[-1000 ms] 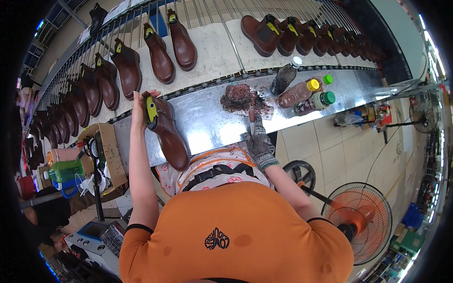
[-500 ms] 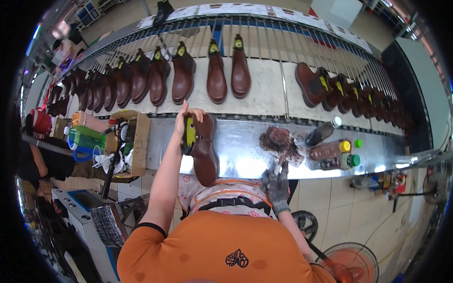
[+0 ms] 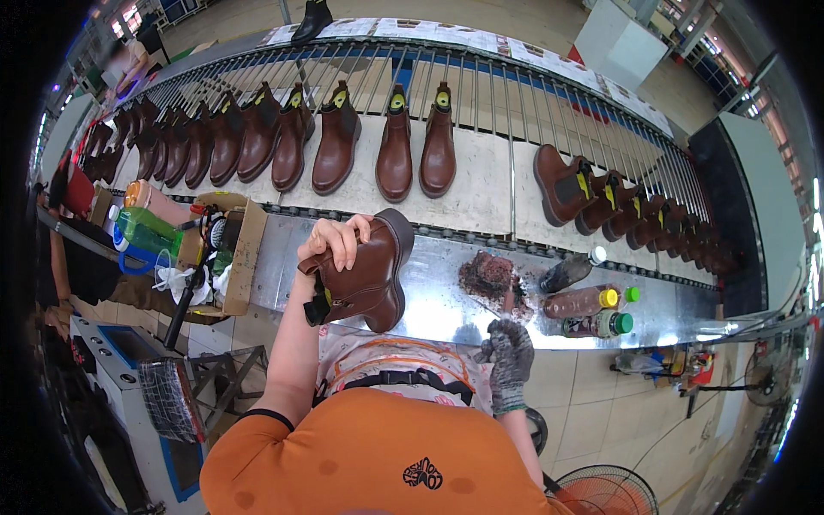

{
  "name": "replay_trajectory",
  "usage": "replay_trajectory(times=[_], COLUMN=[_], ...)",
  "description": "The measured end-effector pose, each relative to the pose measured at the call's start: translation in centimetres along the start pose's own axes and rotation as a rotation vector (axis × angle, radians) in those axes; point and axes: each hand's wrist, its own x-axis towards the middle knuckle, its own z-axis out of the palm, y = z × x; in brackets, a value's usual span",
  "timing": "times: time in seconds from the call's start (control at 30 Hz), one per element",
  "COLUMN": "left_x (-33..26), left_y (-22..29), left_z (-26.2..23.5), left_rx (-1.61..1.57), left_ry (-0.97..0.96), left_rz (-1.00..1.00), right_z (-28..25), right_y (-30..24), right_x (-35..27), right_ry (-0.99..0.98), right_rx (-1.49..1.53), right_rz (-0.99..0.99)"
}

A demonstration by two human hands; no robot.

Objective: The recorder is inspecting brown boots on a conveyor belt, cleaning and polishing them with a brush and cloth.

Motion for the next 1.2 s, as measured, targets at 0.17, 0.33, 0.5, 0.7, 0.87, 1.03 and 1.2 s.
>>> replay_trajectory(times=[0.17,0.33,0.5,0.7,0.87,1.03,1.2], left_x=[0.9,1.5,1.1,0.9,0.9,0.9,1.4], left_y=[-0.3,-0.2,-0.5,-0.7,-0.9,-1.0,-0.7], left_z=[0.9,1.5,0.7,0.5,0.4,0.1,0.6], left_rx=[-0.054,-0.074,-0.060,-0.077,-0.090,-0.082,-0.092], left_ry=[-0.025,0.011,-0.037,-0.064,-0.068,-0.070,-0.063], left_rz=[-0.018,-0.049,-0.054,-0.030,-0.020,-0.041,-0.057], right_z=[2.6,7.4,10.0,10.9,11.2,11.1,11.3], right_y=[-6.9,-10.8,-12.3,-12.8,-12.4,-12.1,-11.9], right_x=[1.3,2.0,1.8,1.8,2.2,3.1,3.8], right_ry=[-0.404,-0.610,-0.705,-0.770,-0.791,-0.798,-0.808], right_rx=[-0.151,-0.775,-1.188,-1.202,-1.182,-1.126,-0.910], right_rz=[-0.011,-0.413,-0.863,-0.843,-0.885,-0.817,-0.942])
